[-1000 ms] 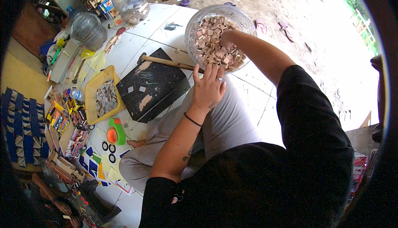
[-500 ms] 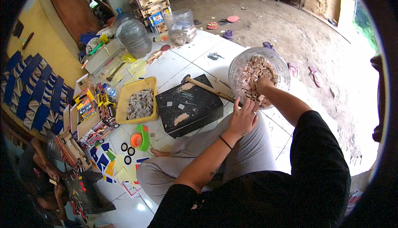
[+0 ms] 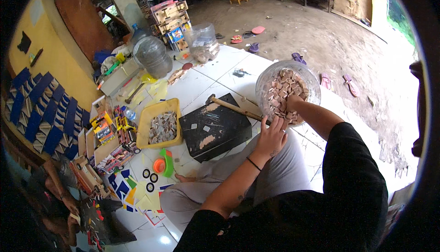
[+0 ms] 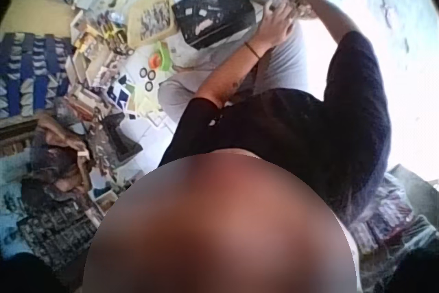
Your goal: The person sits on the floor and repeatedly breaks small rectangular pieces of material using a hammer on a black block. They pick up each piece, strike it, and place the fragments into a nearby container.
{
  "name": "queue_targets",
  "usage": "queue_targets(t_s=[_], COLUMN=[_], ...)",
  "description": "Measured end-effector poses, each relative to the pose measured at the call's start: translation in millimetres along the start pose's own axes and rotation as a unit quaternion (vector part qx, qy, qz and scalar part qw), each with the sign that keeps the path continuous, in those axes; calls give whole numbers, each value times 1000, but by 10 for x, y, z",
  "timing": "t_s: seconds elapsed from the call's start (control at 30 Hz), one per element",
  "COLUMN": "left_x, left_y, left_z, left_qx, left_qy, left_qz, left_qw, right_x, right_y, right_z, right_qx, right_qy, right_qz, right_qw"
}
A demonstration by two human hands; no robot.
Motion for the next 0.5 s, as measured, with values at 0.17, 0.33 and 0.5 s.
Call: queue_targets(t_s=[0.17, 0.33, 0.5], left_x=[-4, -4, -5], left_y=[15, 26, 19], left_z=[8, 0, -11], left_qx=[0, 0, 1], left_qy=[5, 3, -11], left_qz=[2, -3, -20], left_qw=[1000, 1000, 1000], right_x=[-213, -239, 64], right_y=[187, 189, -28], right_z=[-48, -139, -233], right_qx=[34, 83, 97], right_qy=[-66, -91, -109], right_qz=[-11, -24, -25], right_qw=[997, 992, 989])
Point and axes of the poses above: each hand's wrist, its own x-axis away from the middle knuckle, its own y-axis out of the palm, z = x × y, the point moved 4 cm from there along -x, towards the middle knuckle, and after that the axes turned 13 degrees about x, right-handed, at the moved point
